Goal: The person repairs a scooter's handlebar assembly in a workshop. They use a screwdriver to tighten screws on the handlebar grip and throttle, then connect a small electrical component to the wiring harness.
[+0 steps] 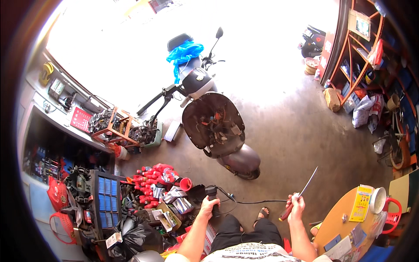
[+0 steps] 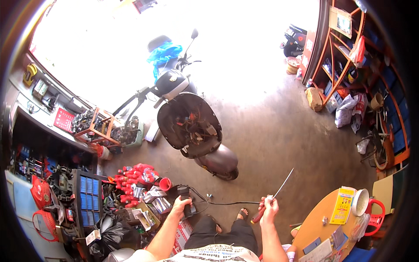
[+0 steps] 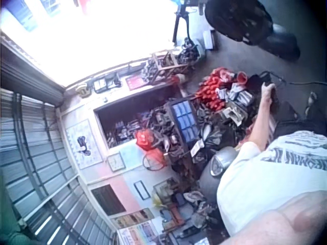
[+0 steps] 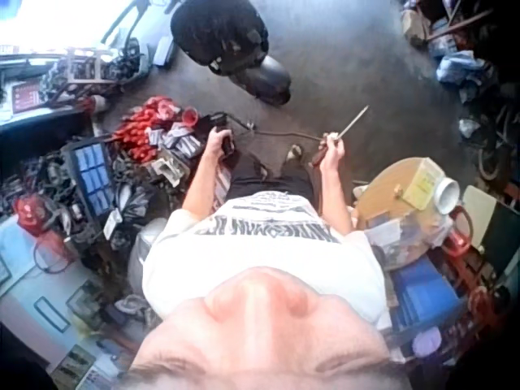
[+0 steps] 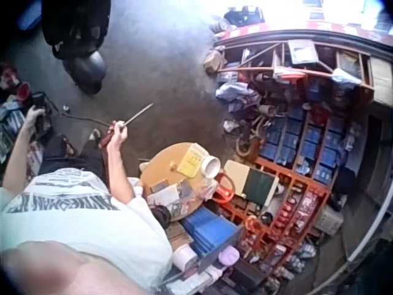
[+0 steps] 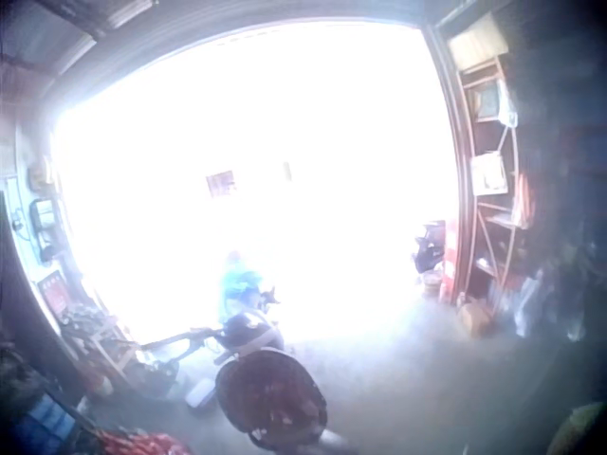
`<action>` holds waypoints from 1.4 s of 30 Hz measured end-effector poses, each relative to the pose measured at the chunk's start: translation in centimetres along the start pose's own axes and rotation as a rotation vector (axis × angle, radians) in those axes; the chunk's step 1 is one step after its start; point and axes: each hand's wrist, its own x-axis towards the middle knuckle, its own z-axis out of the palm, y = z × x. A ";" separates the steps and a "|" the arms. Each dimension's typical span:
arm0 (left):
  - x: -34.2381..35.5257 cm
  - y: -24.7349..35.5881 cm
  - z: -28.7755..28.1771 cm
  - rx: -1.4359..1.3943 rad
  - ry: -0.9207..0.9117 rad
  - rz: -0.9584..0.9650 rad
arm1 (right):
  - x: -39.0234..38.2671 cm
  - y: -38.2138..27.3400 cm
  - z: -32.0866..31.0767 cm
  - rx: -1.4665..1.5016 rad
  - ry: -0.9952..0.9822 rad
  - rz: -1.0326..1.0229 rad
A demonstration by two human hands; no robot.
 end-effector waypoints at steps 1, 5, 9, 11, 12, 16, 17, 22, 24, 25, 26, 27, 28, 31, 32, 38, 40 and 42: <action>-0.5 0.4 0.9 0.014 -0.001 0.018 | 0.4 -1.1 0.7 0.024 -0.018 -0.015; -1.1 1.5 3.2 0.010 -0.047 0.057 | 1.9 -3.5 3.4 0.047 -0.061 -0.058; -0.4 3.3 3.7 0.050 -0.044 0.130 | 2.4 -5.2 6.9 0.045 -0.128 -0.003; 0.7 4.3 3.6 0.047 0.013 0.129 | 2.6 -5.2 8.5 0.045 -0.185 0.018; 1.6 4.8 3.6 0.029 0.033 0.152 | 2.6 -5.2 9.5 0.035 -0.196 0.017; 5.5 7.4 4.2 -0.041 0.006 0.196 | 3.8 -5.0 13.8 -0.080 -0.213 0.023; 6.6 8.1 4.2 -0.050 -0.009 0.200 | 4.3 -4.8 15.0 -0.104 -0.237 0.031; 12.5 12.6 4.7 -0.113 -0.113 0.169 | 7.4 -3.9 23.1 -0.291 -0.322 0.018; 15.3 13.7 4.5 -0.121 -0.191 0.151 | 8.2 -3.6 26.4 -0.389 -0.338 0.010; 16.4 14.5 4.0 -0.108 -0.274 0.060 | 8.5 -3.6 28.0 -0.410 -0.350 0.015; 16.9 15.8 4.1 -0.129 -0.328 0.007 | 8.7 -3.8 29.6 -0.433 -0.357 0.002; 17.7 16.7 3.8 -0.206 -0.356 -0.007 | 8.8 -3.7 31.3 -0.450 -0.370 -0.005; 18.8 17.3 3.6 -0.283 -0.383 -0.020 | 9.0 -3.8 32.7 -0.466 -0.382 -0.012; 21.8 18.4 3.0 -0.287 -0.279 -0.154 | 9.3 -3.8 35.8 -0.540 -0.381 -0.057; 22.4 19.6 3.2 -0.285 -0.238 -0.199 | 9.6 -3.9 36.7 -0.552 -0.381 -0.083; 25.5 21.9 4.0 -0.314 -0.142 -0.236 | 12.2 -4.1 39.1 -0.738 -0.400 -0.244; 26.1 22.5 4.8 -0.297 -0.091 -0.215 | 13.1 -4.5 40.0 -0.823 -0.474 -0.341; 26.2 23.1 5.4 -0.286 -0.097 -0.162 | 13.8 -5.0 41.3 -0.909 -0.542 -0.393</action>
